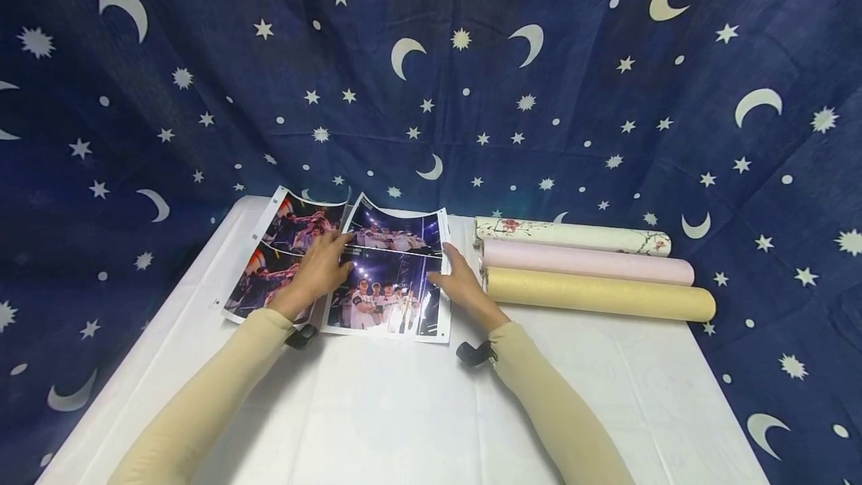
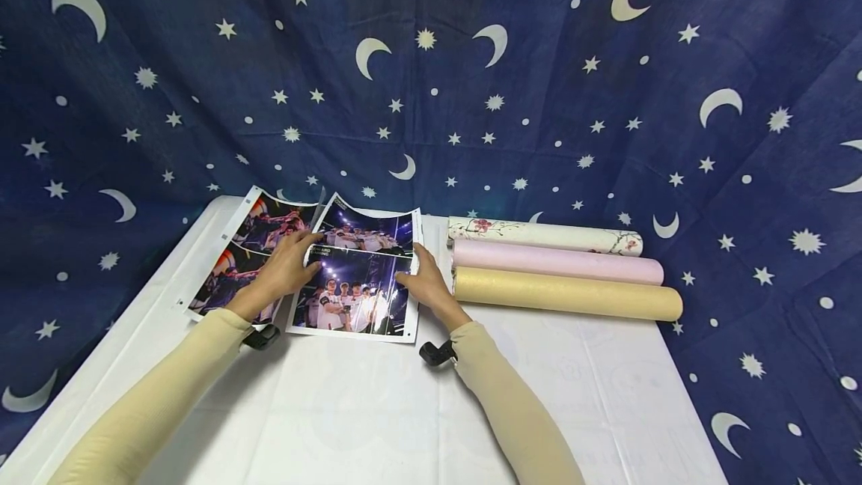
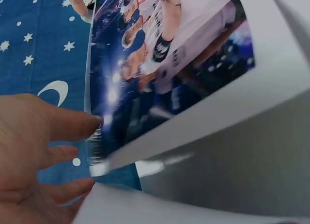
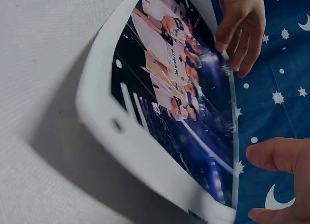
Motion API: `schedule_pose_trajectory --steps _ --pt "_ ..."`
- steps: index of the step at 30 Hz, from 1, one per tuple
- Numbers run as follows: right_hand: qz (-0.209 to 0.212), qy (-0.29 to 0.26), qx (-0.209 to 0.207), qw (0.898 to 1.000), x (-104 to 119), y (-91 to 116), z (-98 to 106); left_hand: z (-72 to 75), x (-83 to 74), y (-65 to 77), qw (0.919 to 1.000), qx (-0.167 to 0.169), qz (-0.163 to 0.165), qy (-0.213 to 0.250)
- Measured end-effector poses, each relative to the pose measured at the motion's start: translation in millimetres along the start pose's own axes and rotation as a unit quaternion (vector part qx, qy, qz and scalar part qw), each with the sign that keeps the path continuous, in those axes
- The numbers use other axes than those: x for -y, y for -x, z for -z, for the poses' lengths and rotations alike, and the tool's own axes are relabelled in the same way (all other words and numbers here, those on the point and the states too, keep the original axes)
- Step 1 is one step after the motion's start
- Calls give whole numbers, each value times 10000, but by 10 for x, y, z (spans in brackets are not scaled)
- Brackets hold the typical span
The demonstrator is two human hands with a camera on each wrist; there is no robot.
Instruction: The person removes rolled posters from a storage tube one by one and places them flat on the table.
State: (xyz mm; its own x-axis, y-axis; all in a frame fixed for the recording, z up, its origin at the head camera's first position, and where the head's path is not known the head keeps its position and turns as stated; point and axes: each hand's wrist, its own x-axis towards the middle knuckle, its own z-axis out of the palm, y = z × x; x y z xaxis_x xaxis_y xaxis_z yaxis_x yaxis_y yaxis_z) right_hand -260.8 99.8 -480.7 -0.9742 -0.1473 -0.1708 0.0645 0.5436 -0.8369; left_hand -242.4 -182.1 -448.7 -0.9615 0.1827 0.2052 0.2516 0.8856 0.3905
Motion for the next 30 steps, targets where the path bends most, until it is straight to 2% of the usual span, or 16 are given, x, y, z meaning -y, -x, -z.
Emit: schedule_pose_trajectory --steps 3,8,15,23,26,30 --pt "78 56 -187 9998 18 3 -8 11 13 -8 9997 -125 -95 184" --pt "610 88 -624 9962 39 48 9 85 -61 24 9979 -343 -168 517" --pt "1202 -813 -690 9870 132 251 101 262 -344 181 9906 -684 -248 1162" --pt "1545 -1069 -741 9794 199 544 297 361 -679 312 9736 -936 -516 2018" --pt "1626 -1099 -731 9778 182 650 375 349 -752 353 9655 -968 -560 2353" --pt "1778 -1086 -674 9757 129 790 492 291 -820 391 9547 -1000 -441 2768"
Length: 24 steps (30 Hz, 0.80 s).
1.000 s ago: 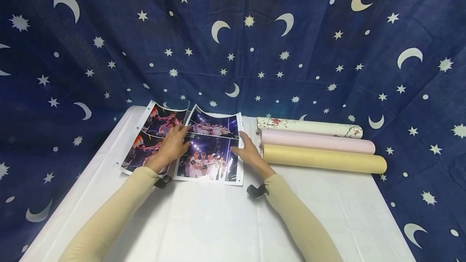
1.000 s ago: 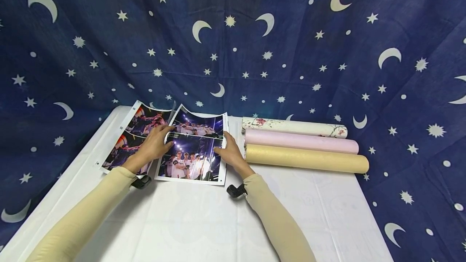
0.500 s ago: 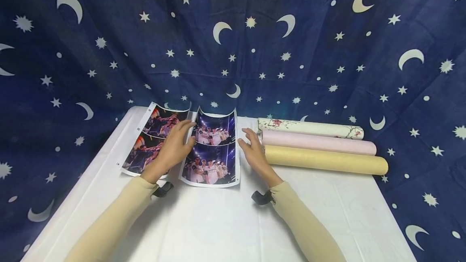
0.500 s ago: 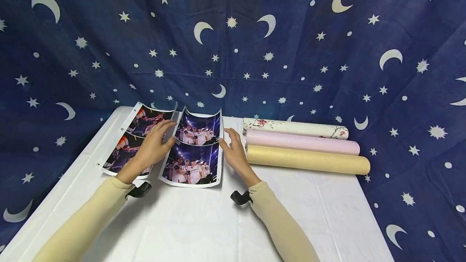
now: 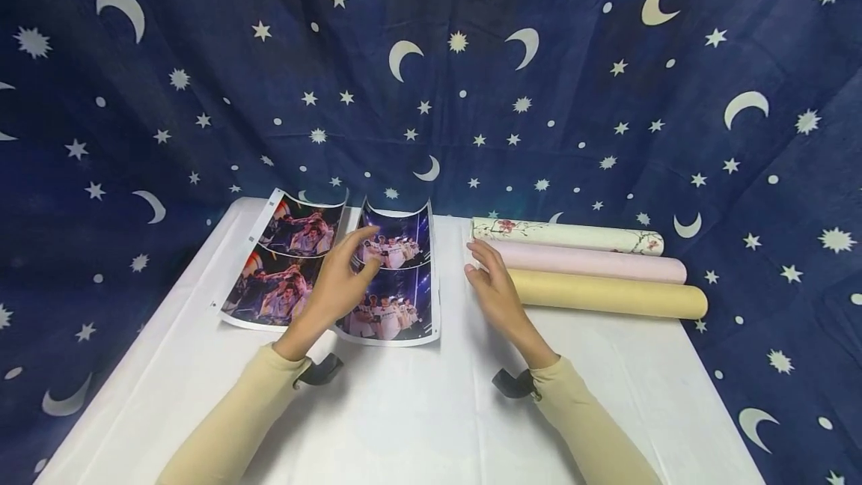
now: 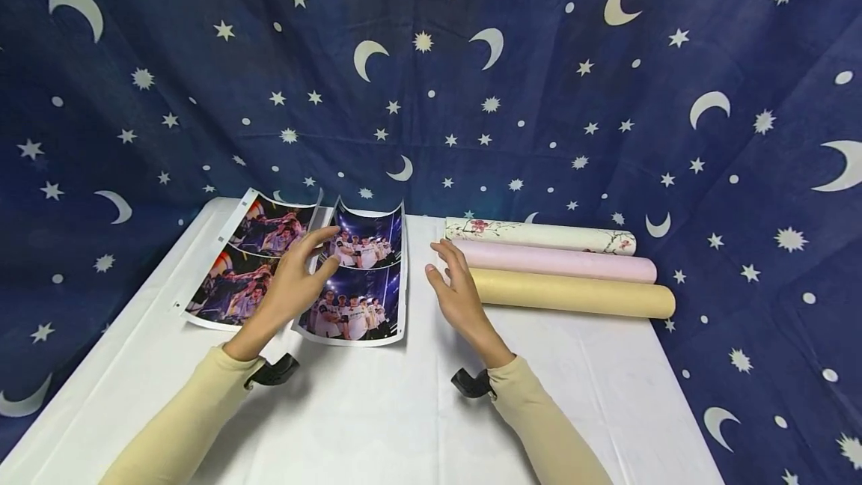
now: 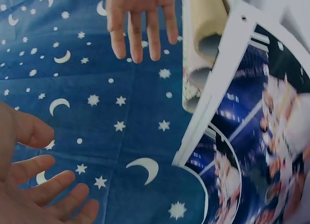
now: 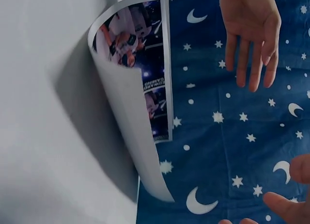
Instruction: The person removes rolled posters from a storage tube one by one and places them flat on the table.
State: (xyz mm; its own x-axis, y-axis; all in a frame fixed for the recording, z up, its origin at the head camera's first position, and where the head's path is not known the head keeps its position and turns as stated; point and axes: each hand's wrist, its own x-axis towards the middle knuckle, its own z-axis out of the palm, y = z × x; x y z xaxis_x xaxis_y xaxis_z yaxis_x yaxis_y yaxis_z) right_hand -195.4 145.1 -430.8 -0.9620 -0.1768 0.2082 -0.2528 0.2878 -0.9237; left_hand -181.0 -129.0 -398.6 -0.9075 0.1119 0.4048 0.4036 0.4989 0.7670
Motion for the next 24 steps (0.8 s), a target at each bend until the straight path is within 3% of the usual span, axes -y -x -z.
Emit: schedule_pose_trajectory --steps 4,13,24 --pt "100 170 47 9998 -12 104 154 -89 -12 26 9991 -99 220 351" --pt "343 689 -169 9969 -98 253 477 -359 -57 4 9899 28 407 1356" --pt "161 1211 -406 9917 -173 262 776 -678 -200 -108 9684 -100 657 2402"
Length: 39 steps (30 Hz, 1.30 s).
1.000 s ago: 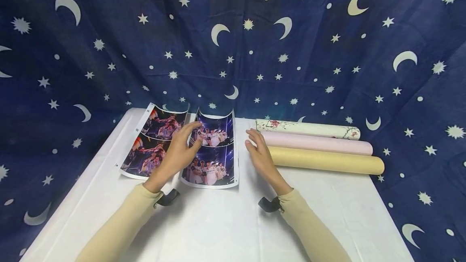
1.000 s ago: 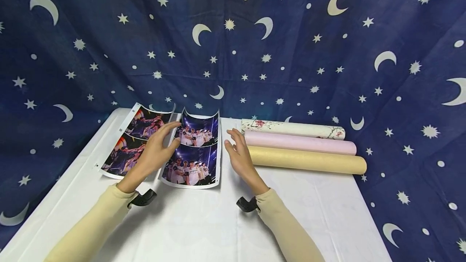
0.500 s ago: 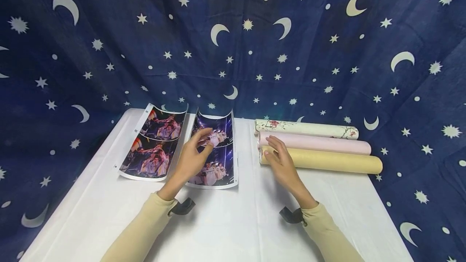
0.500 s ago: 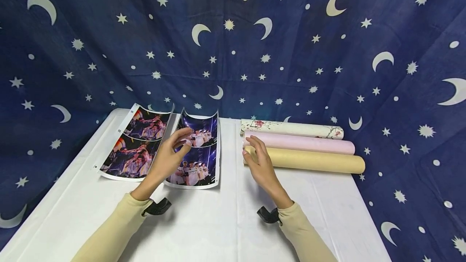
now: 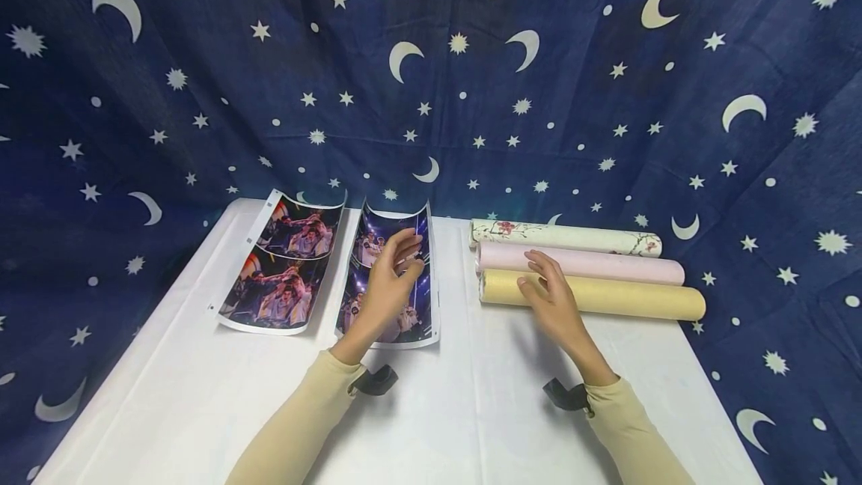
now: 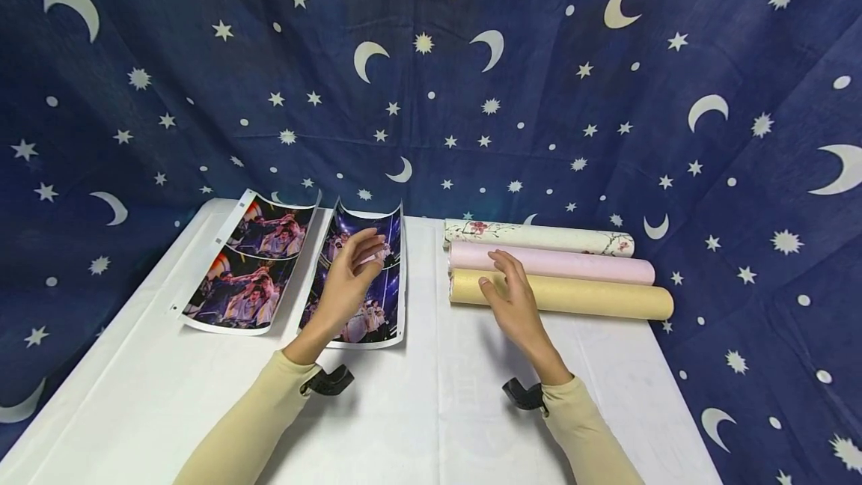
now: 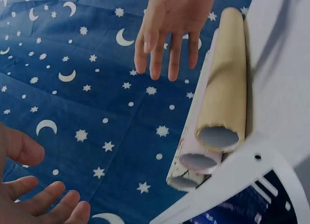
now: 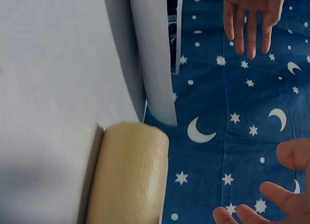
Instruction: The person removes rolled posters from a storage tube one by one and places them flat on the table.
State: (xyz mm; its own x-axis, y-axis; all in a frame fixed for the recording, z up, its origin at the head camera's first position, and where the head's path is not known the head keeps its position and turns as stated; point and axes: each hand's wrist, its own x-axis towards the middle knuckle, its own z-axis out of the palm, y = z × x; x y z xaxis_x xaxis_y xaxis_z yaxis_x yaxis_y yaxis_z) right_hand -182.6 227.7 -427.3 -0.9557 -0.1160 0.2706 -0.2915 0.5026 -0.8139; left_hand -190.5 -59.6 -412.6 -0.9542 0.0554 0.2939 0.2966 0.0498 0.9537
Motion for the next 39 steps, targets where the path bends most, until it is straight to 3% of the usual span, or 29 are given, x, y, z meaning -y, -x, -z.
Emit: schedule_pose_trajectory --steps 7,14,21,28,39 --pt "67 392 -18 9992 -38 -103 160 -182 -2 -126 9993 96 229 274" --pt "60 560 -64 9984 -67 -223 256 -296 18 -275 9962 -96 655 559" --pt "-79 796 35 9968 -149 -420 334 -392 -18 -434 9850 -110 1334 1086" --pt "-417 1048 247 9933 -232 -608 395 -536 13 -614 9703 -357 1658 1725" --pt "-750 1422 467 9859 -367 -912 484 -733 -1 -850 9708 -450 1844 1466"
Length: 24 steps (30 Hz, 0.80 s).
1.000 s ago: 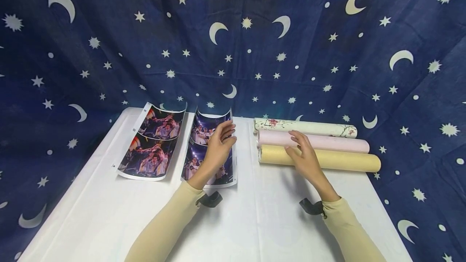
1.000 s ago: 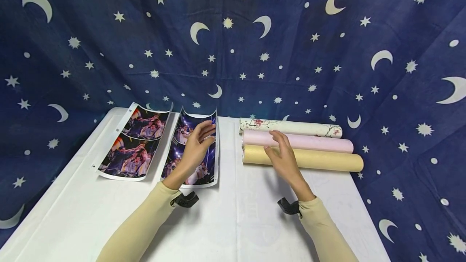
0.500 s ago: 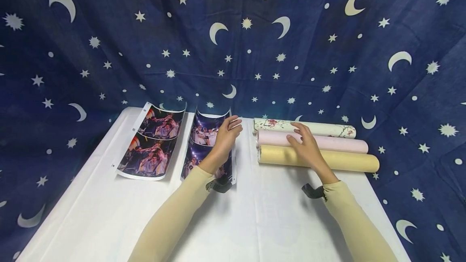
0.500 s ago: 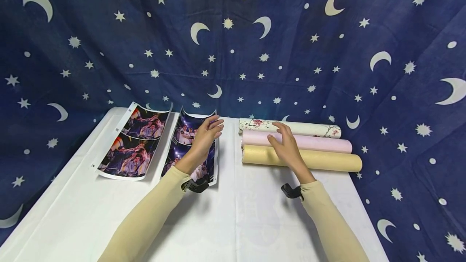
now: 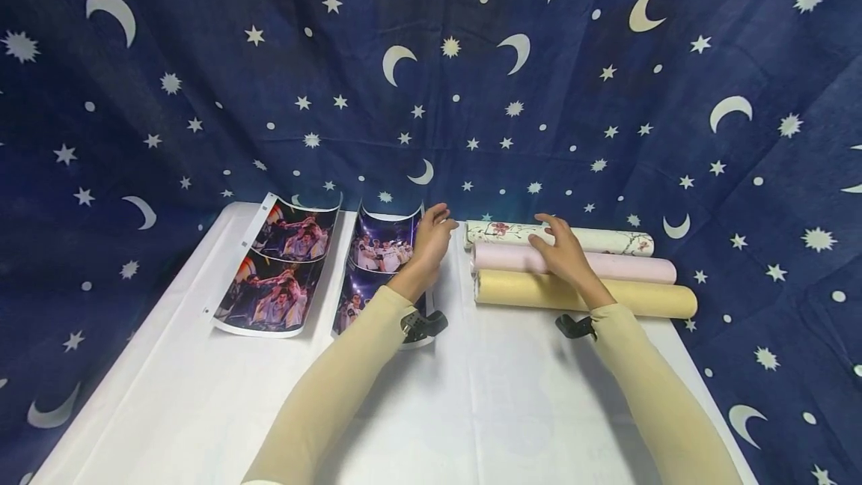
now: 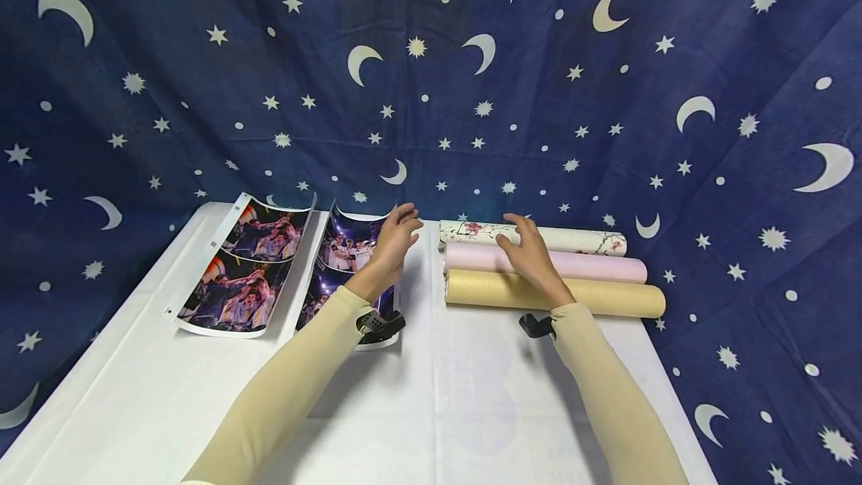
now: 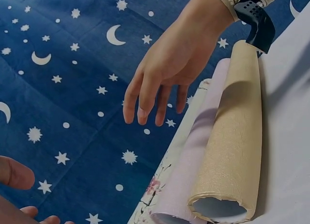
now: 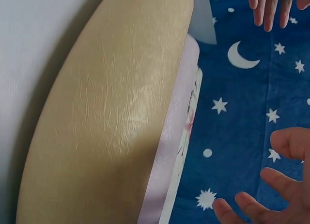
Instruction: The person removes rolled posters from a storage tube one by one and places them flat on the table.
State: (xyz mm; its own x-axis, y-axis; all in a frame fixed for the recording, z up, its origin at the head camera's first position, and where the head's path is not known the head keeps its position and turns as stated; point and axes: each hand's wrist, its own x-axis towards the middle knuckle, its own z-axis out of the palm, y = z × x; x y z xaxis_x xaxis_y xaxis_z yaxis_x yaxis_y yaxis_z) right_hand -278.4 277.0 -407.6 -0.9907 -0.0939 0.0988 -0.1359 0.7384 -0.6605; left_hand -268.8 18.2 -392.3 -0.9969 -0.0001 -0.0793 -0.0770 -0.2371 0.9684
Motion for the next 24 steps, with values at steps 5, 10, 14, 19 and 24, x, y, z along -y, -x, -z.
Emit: schedule_pose_trajectory --steps 5,10,14,19,24 --pt "-156 102 153 9997 -27 -96 -9 -42 55 -88 9996 -44 206 -179" --pt "-271 271 329 9987 -53 -163 -29 -53 109 -169 9984 -24 547 -159" --pt "-351 432 535 9970 -97 -221 -57 -81 149 -246 9963 25 850 -85" --pt "-401 595 675 9951 -175 -296 -75 -153 213 -357 9949 81 933 -368" --pt "-381 651 785 9941 -198 -324 -75 -206 305 -422 9938 72 955 -562"
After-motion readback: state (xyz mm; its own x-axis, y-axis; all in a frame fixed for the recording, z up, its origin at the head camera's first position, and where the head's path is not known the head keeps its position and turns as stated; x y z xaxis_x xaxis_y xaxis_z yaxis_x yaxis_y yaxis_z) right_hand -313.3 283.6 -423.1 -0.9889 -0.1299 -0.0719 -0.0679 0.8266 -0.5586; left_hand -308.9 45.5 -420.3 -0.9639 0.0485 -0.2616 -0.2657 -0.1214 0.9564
